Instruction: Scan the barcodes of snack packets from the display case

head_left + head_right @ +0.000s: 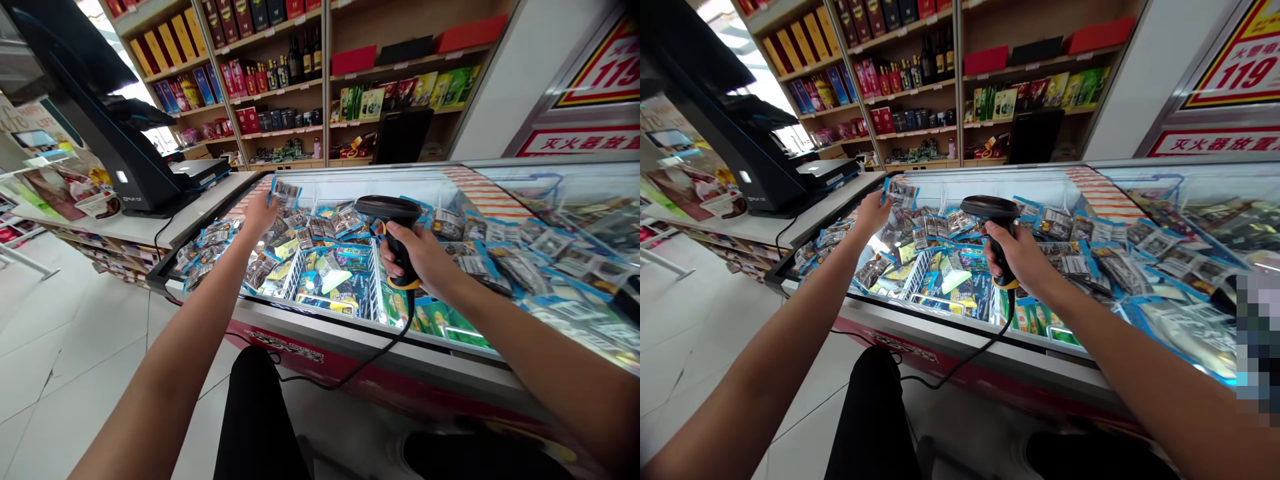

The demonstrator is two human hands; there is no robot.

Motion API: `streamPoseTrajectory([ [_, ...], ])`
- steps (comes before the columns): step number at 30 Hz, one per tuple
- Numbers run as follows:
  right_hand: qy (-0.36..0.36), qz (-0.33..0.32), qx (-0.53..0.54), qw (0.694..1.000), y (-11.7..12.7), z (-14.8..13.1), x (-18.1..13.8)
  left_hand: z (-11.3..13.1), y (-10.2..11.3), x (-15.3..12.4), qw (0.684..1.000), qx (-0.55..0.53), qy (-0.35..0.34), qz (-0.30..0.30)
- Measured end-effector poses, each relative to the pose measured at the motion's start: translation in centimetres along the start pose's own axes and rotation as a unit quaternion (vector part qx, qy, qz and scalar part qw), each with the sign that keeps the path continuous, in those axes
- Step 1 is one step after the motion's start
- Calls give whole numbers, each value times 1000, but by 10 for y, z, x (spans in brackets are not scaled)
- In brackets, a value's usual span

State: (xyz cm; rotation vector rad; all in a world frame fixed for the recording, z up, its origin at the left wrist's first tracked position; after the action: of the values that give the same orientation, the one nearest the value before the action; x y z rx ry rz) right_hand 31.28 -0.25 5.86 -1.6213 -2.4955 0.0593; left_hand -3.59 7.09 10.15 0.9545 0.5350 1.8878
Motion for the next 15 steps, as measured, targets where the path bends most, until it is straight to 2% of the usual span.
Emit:
streamPoseTrajectory([
  [3, 7, -6, -5, 1000, 2, 1, 0, 24, -23, -2, 974, -225, -16, -2],
  [6, 2, -17, -11, 1000, 1, 1, -1, 37, -49, -8, 932, -361, -14, 3],
  [9, -6, -39, -24, 999, -3, -1, -4, 40, -67, -20, 916, -400, -17, 11],
  [15, 4, -71, -28, 997, -9, -5, -7, 35, -79, -42, 927, -375, 17, 20],
])
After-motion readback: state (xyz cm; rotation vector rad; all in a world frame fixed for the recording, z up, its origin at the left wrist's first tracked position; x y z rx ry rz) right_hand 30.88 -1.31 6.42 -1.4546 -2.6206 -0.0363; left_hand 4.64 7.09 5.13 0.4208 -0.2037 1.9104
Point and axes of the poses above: each hand's wrist, its own x-axis towards the middle knuckle, its own y-axis out of the back of the hand, z = x × y, the point moved 6 cm from there along x, towards the middle knuckle, and after that the axes turned 4 degrees about -z, right-handed, at the moved point
